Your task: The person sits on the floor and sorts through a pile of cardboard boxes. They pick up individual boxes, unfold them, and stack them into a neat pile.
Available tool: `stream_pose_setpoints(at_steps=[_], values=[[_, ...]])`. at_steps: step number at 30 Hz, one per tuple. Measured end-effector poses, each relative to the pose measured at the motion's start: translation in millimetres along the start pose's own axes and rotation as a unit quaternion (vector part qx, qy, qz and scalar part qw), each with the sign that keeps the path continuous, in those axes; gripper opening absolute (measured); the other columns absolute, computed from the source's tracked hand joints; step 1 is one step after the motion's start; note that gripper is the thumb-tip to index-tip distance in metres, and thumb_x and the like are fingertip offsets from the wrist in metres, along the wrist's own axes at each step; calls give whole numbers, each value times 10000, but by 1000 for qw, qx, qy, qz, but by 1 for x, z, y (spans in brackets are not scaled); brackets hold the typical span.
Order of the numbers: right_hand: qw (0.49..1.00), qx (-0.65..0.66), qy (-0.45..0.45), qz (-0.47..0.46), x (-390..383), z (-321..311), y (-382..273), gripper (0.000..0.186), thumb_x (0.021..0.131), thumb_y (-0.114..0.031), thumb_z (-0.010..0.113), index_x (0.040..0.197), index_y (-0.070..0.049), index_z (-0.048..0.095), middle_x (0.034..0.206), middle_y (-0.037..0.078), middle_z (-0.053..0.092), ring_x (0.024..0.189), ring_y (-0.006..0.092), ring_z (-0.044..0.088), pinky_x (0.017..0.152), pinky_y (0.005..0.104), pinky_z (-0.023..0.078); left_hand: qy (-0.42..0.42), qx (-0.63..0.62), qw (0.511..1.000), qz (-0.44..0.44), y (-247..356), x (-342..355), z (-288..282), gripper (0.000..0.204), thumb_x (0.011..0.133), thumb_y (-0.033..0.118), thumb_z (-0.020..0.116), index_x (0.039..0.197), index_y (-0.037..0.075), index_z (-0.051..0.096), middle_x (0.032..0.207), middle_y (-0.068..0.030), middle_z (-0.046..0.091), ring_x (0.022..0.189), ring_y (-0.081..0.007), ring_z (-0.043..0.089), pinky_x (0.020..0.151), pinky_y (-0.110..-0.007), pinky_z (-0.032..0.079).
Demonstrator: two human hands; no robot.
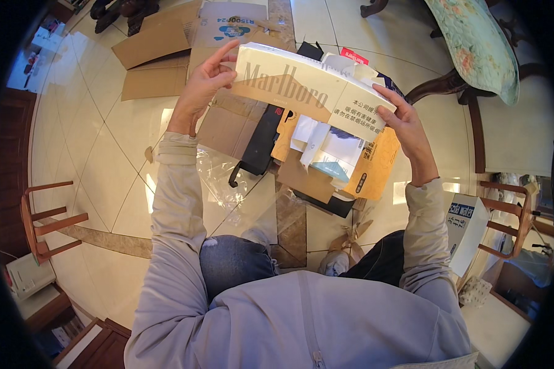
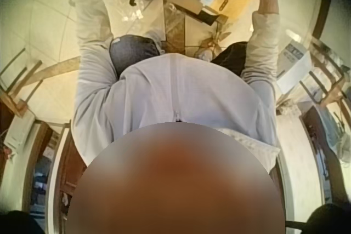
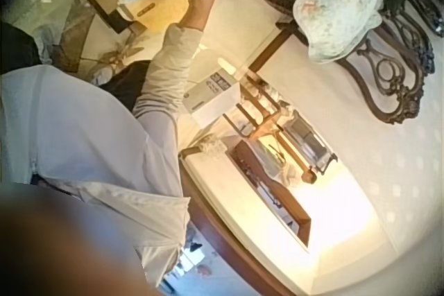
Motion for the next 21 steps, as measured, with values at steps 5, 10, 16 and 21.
stream_pose_setpoints(at_steps=[5,10,16,21], values=[[999,-27,-11,-25,0,-2,-2,400,859,-75,612,1251,-52,539,1165,40,551,987,105,533,871,240,442,-5,102,994,29,7,3,3,386,797,102,648,1169,98,542,1064,-13,578,948,-110,542,832,-250,424],[999,-28,-4,-34,2,-8,-3,374,863,-88,611,1231,-54,553,1127,33,560,971,109,534,876,238,435,-29,95,994,-47,-2,-3,4,245,787,131,666,1005,108,556,1055,0,583,991,-111,524,873,-273,410],[998,42,46,-21,3,-17,-2,304,895,-109,581,1191,-52,551,1034,44,596,919,95,559,813,228,469,-57,137,987,-61,-29,-6,14,244,808,162,663,1009,105,536,1127,-12,567,1036,-125,531,859,-284,445],[990,119,76,-19,5,-13,10,284,910,-132,569,1178,-43,539,1017,49,610,871,89,585,750,211,498,-14,-85,993,-83,-26,-18,24,233,832,143,622,1019,87,496,1030,-21,567,904,-90,561,701,-237,478]])
Point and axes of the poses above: each hand's wrist, its own x-axis towards the middle knuckle, its own z-axis out of the palm, y = z × x, the point moved 7 cm from there along x, towards the middle knuckle
